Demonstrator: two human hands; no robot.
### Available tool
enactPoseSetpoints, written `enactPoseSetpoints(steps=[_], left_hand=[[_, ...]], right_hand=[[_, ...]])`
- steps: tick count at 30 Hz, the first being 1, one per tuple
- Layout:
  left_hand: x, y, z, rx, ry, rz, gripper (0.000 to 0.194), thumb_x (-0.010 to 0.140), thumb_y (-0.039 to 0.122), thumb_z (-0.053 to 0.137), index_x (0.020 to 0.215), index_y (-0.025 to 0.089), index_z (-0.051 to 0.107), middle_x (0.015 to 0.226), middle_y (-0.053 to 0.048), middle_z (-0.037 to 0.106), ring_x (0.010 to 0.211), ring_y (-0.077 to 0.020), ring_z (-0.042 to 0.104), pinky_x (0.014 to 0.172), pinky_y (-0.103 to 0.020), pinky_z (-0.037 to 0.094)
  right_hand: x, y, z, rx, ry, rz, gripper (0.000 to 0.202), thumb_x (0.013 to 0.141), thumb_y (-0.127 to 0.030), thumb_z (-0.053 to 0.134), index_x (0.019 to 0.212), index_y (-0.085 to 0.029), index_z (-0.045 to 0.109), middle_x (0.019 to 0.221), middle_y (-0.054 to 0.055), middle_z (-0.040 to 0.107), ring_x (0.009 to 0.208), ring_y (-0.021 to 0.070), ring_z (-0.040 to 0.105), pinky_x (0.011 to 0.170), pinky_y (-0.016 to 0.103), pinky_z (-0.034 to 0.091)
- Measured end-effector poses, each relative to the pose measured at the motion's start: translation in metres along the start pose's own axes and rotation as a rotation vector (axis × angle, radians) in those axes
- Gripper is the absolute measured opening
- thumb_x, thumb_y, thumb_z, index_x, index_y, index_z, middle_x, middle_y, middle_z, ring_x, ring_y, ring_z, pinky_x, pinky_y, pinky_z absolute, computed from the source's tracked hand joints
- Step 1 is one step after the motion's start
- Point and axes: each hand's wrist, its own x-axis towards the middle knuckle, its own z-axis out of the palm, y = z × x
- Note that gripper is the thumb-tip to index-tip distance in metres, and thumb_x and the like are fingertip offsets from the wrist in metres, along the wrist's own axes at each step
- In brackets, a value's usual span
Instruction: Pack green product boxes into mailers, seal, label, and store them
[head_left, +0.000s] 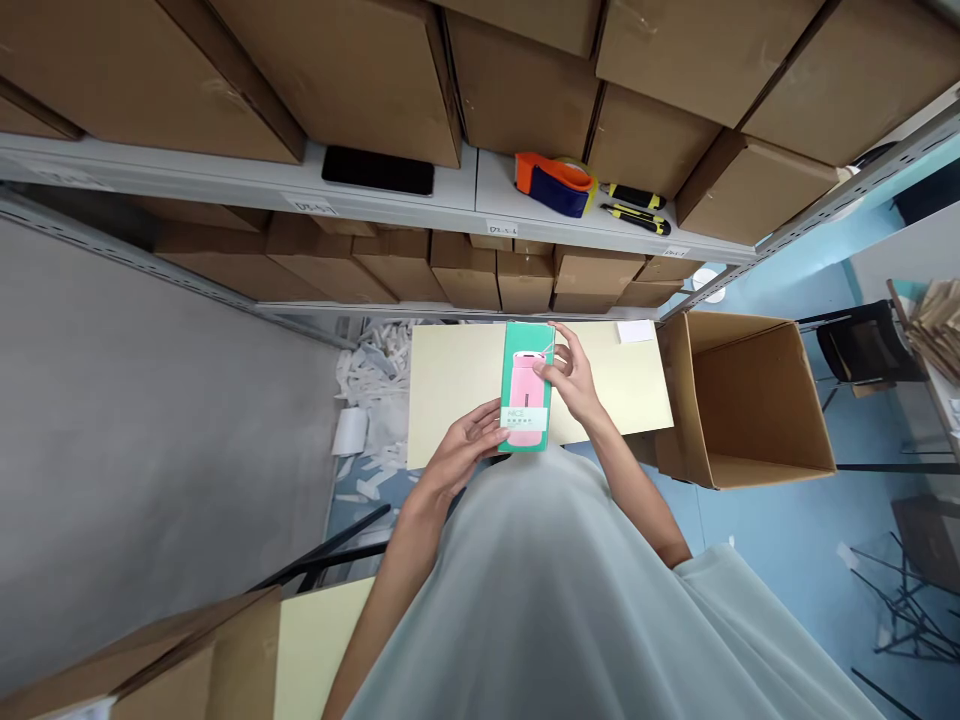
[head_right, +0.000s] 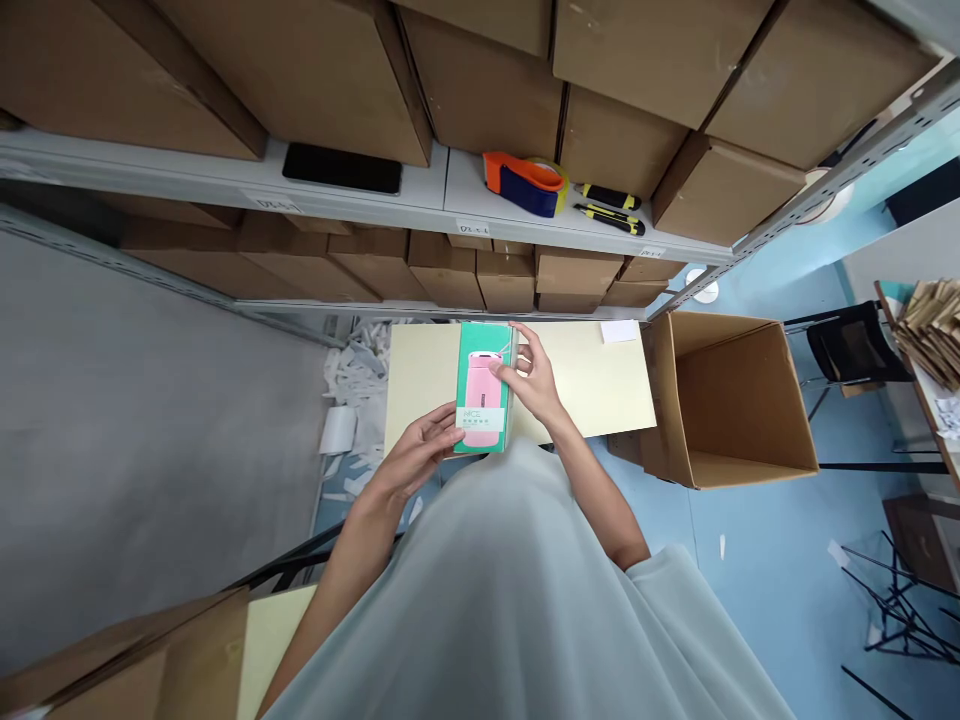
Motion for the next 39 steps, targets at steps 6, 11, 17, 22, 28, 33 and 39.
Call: enactPoseSetpoints(steps=[6,11,17,22,28,33,39], left_hand=[[0.006,-0.01,0.005,0.009,0.129,0.025,0.098,0.05,0.057,0.112,0.133,0.018,0.076,0.128,-0.019,0.083,0.124,-0.0403,0.079,0.087,-0.042,0.069],[0.016,-0.014,0.017,0.13,0.355,0.156,0.096,0.05,0.055,0.109,0.131,0.018,0.074,0.132,-0.018,0.08,0.128,-0.0386,0.075,0.096,-0.046,0.068],[0.012,-0.018,0.036,0.372,0.488,0.333,0.081,0.063,0.055,0.101,0.131,0.022,0.07,0.144,-0.018,0.071,0.133,-0.0371,0.071,0.081,-0.04,0.07],[0.011,-0.02,0.024,0.092,0.369,0.227,0.072,0.084,0.074,0.086,0.132,0.023,0.069,0.148,-0.018,0.071,0.137,-0.0364,0.07,0.088,-0.044,0.072],[0.028,-0.028,-0.009,-0.209,0.151,-0.201,0.072,0.099,0.086,0.06,0.113,0.017,0.073,0.118,-0.023,0.082,0.111,-0.0356,0.082,0.098,-0.056,0.069],[0.042,-0.024,-0.014,-0.215,0.182,-0.161,0.064,0.101,0.079,0.061,0.107,0.016,0.073,0.109,-0.022,0.083,0.106,-0.0332,0.083,0.106,-0.052,0.065],[0.062,-0.009,-0.018,-0.194,0.236,-0.033,0.066,0.097,0.082,0.059,0.11,0.019,0.075,0.107,-0.017,0.086,0.107,-0.0348,0.083,0.094,-0.046,0.066]], right_hand=[[0.002,-0.001,-0.001,-0.079,-0.07,0.015,0.085,0.094,-0.064,0.083,0.167,-0.037,0.048,0.137,0.009,0.073,0.117,0.0273,0.076,0.104,0.046,0.067],[-0.002,-0.007,0.007,-0.25,0.041,0.025,0.097,0.091,-0.063,0.086,0.174,-0.04,0.042,0.167,0.013,0.057,0.137,0.0318,0.068,0.113,0.052,0.065],[0.003,-0.011,0.014,-0.404,0.113,-0.015,0.088,0.09,-0.058,0.086,0.168,-0.038,0.05,0.17,0.011,0.055,0.142,0.0322,0.063,0.122,0.053,0.058],[0.012,-0.01,-0.001,-0.227,0.087,0.008,0.076,0.089,-0.055,0.083,0.156,-0.033,0.054,0.16,0.011,0.062,0.122,0.0264,0.07,0.097,0.039,0.067],[0.002,-0.01,0.002,-0.183,0.105,-0.011,0.073,0.088,-0.057,0.083,0.149,-0.032,0.052,0.157,0.012,0.06,0.114,0.0232,0.072,0.088,0.035,0.068],[-0.024,-0.019,0.016,-0.338,0.13,-0.202,0.055,0.093,-0.046,0.08,0.141,-0.03,0.059,0.152,0.014,0.062,0.135,0.0293,0.068,0.119,0.049,0.061],[-0.067,-0.014,0.019,-0.612,-0.035,-0.387,0.041,0.089,-0.043,0.088,0.125,-0.035,0.07,0.17,0.013,0.055,0.165,0.0396,0.049,0.132,0.071,0.047]])
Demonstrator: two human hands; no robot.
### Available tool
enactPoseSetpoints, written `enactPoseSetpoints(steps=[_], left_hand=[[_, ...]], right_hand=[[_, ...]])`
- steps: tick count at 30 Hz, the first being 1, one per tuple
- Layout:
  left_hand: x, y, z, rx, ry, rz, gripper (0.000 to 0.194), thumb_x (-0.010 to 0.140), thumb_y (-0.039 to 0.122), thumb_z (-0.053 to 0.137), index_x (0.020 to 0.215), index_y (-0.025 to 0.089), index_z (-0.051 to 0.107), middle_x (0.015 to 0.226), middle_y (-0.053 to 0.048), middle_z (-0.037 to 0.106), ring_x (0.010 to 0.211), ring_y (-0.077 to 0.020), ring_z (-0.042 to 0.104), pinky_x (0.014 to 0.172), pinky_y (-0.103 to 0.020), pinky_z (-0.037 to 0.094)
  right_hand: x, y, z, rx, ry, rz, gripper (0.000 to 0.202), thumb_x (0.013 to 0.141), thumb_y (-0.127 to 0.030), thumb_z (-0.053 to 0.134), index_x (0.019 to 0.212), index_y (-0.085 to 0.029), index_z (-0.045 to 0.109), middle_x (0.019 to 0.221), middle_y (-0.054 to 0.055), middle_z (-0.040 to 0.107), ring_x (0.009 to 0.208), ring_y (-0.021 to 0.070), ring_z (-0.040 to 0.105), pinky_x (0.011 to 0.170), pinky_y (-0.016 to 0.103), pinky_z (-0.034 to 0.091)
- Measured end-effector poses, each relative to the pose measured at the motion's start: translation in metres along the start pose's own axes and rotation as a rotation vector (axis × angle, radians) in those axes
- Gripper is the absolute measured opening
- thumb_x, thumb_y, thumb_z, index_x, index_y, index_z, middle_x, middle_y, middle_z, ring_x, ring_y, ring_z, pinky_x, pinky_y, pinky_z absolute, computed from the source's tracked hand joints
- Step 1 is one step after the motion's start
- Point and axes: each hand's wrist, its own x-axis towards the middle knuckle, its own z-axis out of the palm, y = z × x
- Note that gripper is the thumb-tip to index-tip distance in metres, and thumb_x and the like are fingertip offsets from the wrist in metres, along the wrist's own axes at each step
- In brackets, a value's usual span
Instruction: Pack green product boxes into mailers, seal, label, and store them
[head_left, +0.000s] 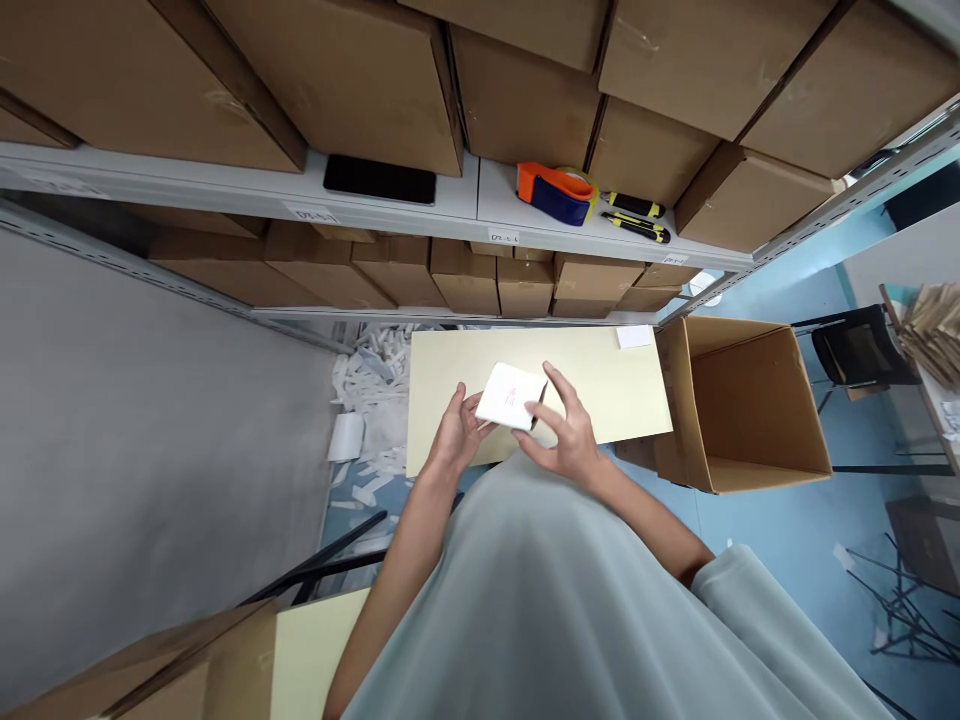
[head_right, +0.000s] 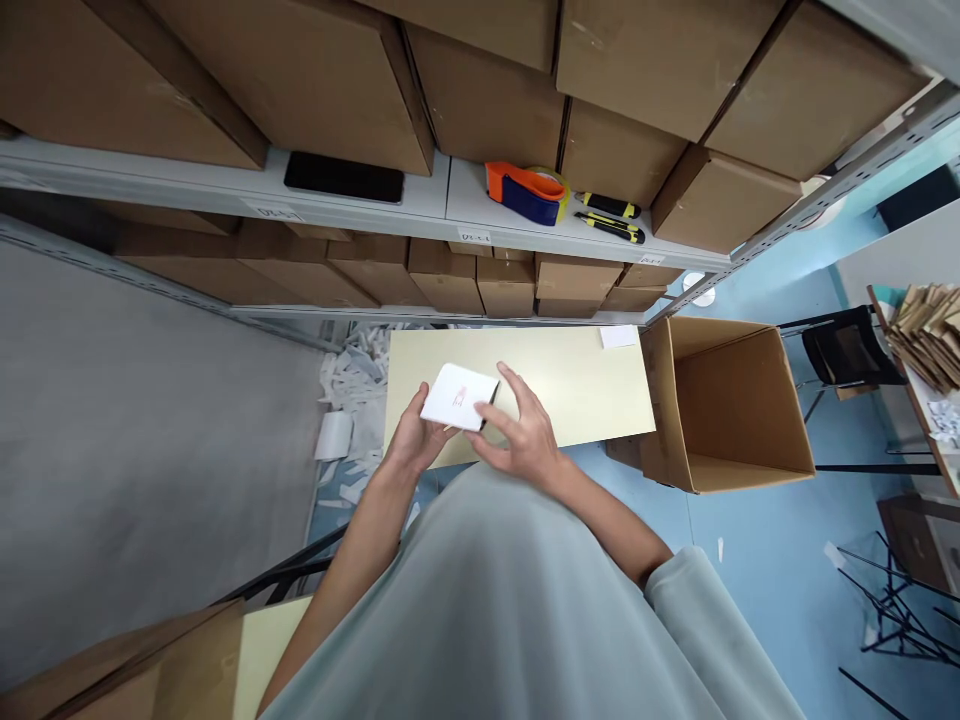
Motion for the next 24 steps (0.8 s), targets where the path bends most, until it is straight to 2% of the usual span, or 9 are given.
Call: enactPoseSetpoints(steps=[2,5,8,10,13,16,19,22,24], left_hand=[[0.004,0.004,0.002,0.008,-0.011,0.001,0.072,0.092,0.087,0.061,0.11,0.019,0.075,0.104,-0.017,0.085,0.107,-0.0378,0.083,0.088,-0.046,0.066],[0.009,0.006,0.004,-0.007,0.005,0.024,0.076,0.087,0.09,0.065,0.11,0.019,0.074,0.105,-0.017,0.085,0.107,-0.0379,0.083,0.087,-0.045,0.065],[0.01,0.005,0.004,-0.001,0.023,0.094,0.078,0.087,0.091,0.066,0.113,0.018,0.074,0.114,-0.017,0.085,0.114,-0.035,0.082,0.092,-0.042,0.065],[0.011,0.004,0.002,0.023,0.011,0.12,0.079,0.088,0.091,0.066,0.117,0.017,0.075,0.122,-0.018,0.084,0.119,-0.0338,0.08,0.095,-0.041,0.065],[0.009,0.002,-0.002,0.071,0.027,0.129,0.075,0.092,0.086,0.065,0.119,0.017,0.076,0.128,-0.019,0.083,0.123,-0.032,0.079,0.101,-0.04,0.064],[0.0,0.001,0.001,0.124,0.112,0.164,0.066,0.096,0.078,0.066,0.116,0.016,0.079,0.122,-0.019,0.084,0.118,-0.0304,0.08,0.108,-0.043,0.062],[-0.02,0.004,0.012,0.286,0.2,0.32,0.058,0.1,0.071,0.064,0.11,0.017,0.082,0.116,-0.016,0.085,0.12,-0.0327,0.078,0.114,-0.047,0.058],[-0.048,0.014,0.028,0.529,0.238,0.543,0.05,0.106,0.063,0.058,0.096,0.021,0.084,0.116,-0.012,0.084,0.121,-0.0331,0.076,0.114,-0.045,0.056],[-0.063,0.021,0.042,0.622,0.207,0.649,0.049,0.109,0.057,0.054,0.091,0.022,0.084,0.113,-0.011,0.083,0.114,-0.0309,0.077,0.109,-0.042,0.058]], right_hand=[[-0.014,0.001,0.003,-0.009,-0.087,-0.043,0.036,0.086,-0.041,0.091,0.117,-0.037,0.073,0.165,0.01,0.063,0.162,0.0402,0.054,0.133,0.077,0.043],[-0.031,0.004,0.01,-0.011,-0.18,-0.025,0.026,0.086,-0.04,0.09,0.107,-0.04,0.075,0.151,0.007,0.074,0.154,0.0377,0.063,0.134,0.078,0.041],[-0.039,0.008,0.013,-0.031,-0.196,-0.003,0.02,0.088,-0.042,0.088,0.103,-0.04,0.075,0.141,0.005,0.079,0.148,0.0351,0.069,0.132,0.077,0.044],[-0.036,0.012,0.01,-0.034,-0.144,-0.011,0.021,0.085,-0.044,0.088,0.1,-0.039,0.073,0.138,0.006,0.08,0.146,0.0354,0.07,0.131,0.076,0.045],[-0.021,0.019,0.001,-0.018,0.011,0.016,0.033,0.081,-0.05,0.09,0.104,-0.035,0.072,0.143,0.011,0.077,0.143,0.0388,0.07,0.127,0.075,0.05],[0.007,0.025,-0.01,0.052,0.225,0.143,0.044,0.089,-0.057,0.083,0.12,-0.03,0.068,0.143,0.018,0.073,0.136,0.0377,0.072,0.122,0.065,0.056],[0.038,0.036,-0.019,0.206,0.37,0.303,0.049,0.097,-0.064,0.071,0.129,-0.027,0.061,0.133,0.014,0.075,0.123,0.0292,0.074,0.117,0.05,0.06],[0.059,0.055,-0.025,0.371,0.394,0.485,0.053,0.097,-0.069,0.069,0.128,-0.028,0.058,0.111,0.006,0.076,0.105,0.0234,0.075,0.104,0.041,0.063],[0.063,0.069,-0.024,0.494,0.334,0.634,0.05,0.096,-0.068,0.071,0.122,-0.028,0.058,0.094,0.0,0.074,0.091,0.0205,0.074,0.093,0.036,0.064]])
